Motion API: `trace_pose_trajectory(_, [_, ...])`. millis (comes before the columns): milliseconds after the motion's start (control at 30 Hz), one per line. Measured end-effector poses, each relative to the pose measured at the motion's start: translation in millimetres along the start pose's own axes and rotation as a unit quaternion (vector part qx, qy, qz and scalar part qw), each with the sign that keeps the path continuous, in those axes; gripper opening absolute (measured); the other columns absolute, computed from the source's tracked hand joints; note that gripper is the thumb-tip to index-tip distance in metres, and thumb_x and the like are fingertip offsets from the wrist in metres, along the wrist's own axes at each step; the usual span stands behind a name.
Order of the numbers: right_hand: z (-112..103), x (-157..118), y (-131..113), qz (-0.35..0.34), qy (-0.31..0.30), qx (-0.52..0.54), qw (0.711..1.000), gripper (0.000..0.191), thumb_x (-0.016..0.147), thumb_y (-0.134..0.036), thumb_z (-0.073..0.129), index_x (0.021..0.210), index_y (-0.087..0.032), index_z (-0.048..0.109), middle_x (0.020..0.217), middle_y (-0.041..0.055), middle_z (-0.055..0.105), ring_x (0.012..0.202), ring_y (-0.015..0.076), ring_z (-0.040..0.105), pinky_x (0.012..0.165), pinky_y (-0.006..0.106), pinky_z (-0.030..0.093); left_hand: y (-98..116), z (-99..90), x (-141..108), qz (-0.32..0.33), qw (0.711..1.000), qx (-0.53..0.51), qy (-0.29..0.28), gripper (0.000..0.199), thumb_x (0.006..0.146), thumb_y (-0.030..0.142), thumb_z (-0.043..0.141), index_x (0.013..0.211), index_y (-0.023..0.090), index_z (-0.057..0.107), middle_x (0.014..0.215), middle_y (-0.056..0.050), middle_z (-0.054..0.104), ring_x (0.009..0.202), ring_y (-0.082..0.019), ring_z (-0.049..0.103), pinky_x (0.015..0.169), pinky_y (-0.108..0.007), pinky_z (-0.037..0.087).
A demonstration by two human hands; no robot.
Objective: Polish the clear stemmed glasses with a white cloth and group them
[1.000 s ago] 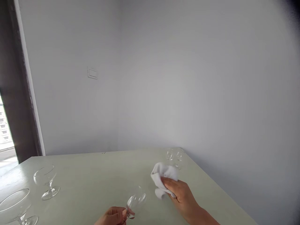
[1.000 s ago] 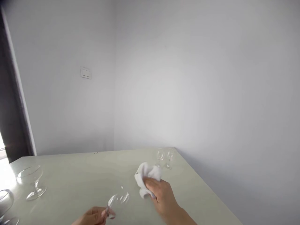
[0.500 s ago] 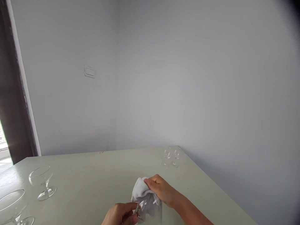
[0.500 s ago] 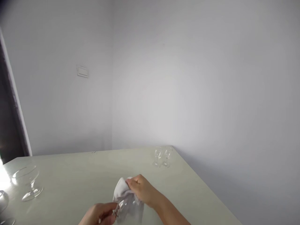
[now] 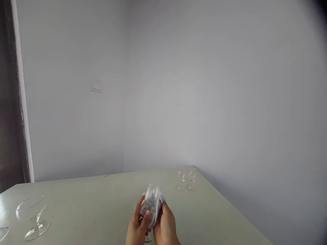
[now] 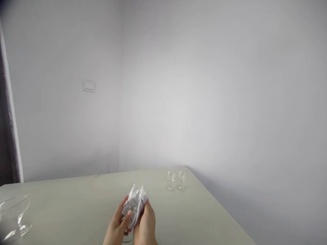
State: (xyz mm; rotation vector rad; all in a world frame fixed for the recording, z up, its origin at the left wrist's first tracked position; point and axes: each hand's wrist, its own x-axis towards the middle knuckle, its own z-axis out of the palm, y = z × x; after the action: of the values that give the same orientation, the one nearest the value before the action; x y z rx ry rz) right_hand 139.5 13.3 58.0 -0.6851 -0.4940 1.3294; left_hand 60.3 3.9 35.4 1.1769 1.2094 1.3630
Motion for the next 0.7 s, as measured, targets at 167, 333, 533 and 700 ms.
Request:
trace_pose_trajectory(167, [-22,0,30,-0.04,-0.018,-0.024,0.999,0.045,0.066,-0.055,0.067,0.091,-0.017,0.064,0.083,0.0041,0.068,0.081,0.0204,0.061,0.061,0.026,0.046,-14,3.3,3,0.018,0.996,0.06,0.058,0.066,0.075,0.06,0.042,0.13,0.023,0.042,0.085,-0.001,0.052,0.051,-0.011,0.046,0.058,-0.029,0.046])
trace_pose_trajectory(333, [-38,6,62,-0.047,0.007,-0.069,0.996,0.061,0.06,-0.067,0.065,0.094,-0.016,0.065,0.097,0.0083,0.068,0.096,0.0257,0.059,0.08,0.033,0.046,-30,1.2,4,0.02,0.987,0.104,0.118,0.053,0.078,0.051,0.037,0.125,0.028,0.045,0.116,-0.007,0.04,0.087,-0.02,0.058,0.075,-0.035,0.05])
trace_pose_trajectory(533, [-36,6,66,-0.073,0.002,-0.123,0.99,0.056,0.061,-0.072,0.058,0.081,-0.02,0.066,0.072,0.0039,0.064,0.077,0.0235,0.059,0.065,0.032,0.047,-31,-2.0,2,0.04,0.993,0.054,0.098,0.049,0.082,0.053,0.032,0.12,0.026,0.048,0.131,-0.009,0.038,0.12,-0.028,0.042,0.085,-0.036,0.047])
trace_pose_trajectory(700, [-37,10,44,-0.096,-0.04,-0.168,0.98,0.05,0.069,-0.067,0.055,0.068,-0.018,0.062,0.061,0.0018,0.057,0.065,0.0186,0.054,0.064,0.031,0.044,-6,-4.2,3,0.011,0.995,0.069,0.076,0.061,0.074,0.065,0.041,0.116,0.022,0.049,0.118,-0.012,0.051,0.117,-0.033,0.044,0.089,-0.045,0.041])
